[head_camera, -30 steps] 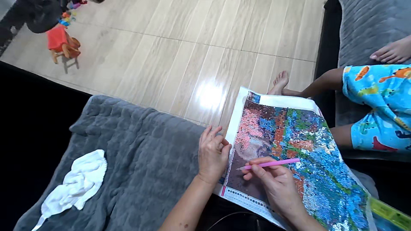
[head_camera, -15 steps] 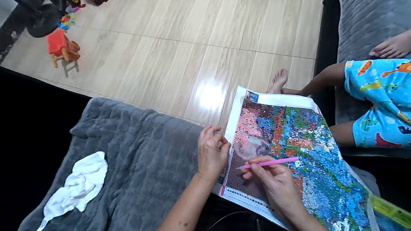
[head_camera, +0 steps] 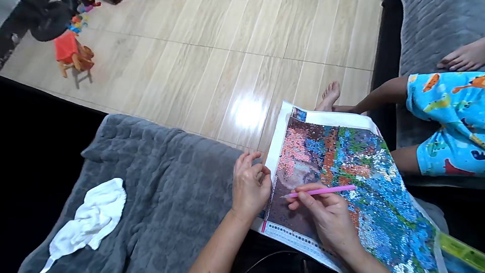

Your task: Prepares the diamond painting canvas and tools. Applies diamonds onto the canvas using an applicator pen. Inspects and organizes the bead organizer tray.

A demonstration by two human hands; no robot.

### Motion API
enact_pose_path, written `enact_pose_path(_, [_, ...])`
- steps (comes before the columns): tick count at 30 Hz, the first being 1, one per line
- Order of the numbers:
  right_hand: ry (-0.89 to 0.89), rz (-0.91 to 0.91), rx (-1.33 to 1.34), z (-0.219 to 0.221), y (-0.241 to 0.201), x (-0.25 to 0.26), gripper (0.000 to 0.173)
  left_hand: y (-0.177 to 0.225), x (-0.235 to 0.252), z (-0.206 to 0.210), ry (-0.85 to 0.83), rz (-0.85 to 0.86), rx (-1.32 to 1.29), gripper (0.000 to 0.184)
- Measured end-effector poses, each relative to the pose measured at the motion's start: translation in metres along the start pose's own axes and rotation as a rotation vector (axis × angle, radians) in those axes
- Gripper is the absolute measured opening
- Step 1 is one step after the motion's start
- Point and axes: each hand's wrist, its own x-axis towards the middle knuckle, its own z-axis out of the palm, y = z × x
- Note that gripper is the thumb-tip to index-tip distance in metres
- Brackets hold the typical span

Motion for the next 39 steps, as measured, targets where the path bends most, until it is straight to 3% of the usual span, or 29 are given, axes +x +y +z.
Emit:
enact_pose_path(12, [0.028,-0.022,-0.035,0.001,-0.004,0.007,0.012,-0.010,-0.010,0.008,0.074,0.132,0.073,0.008])
enact_pose_path(23, [0.034,-0.073,-0.114,0.001,-0.004,0.015,0.013,-0.014,-0.019,0.005,0.068,0.018,-0.005,0.009])
enact_pose_path(34, [0.019,-0.168,-0.212,0.006,-0.004,0.023,0.012,-0.009,-0.019,-0.005,0.000,-0.195,-0.304,0.008])
enact_pose_path(39, [0.021,-0.205,-0.260,0.007,-0.001,0.026,0.011,-0.013,-0.019,0.001,0.041,-0.007,-0.141,0.020])
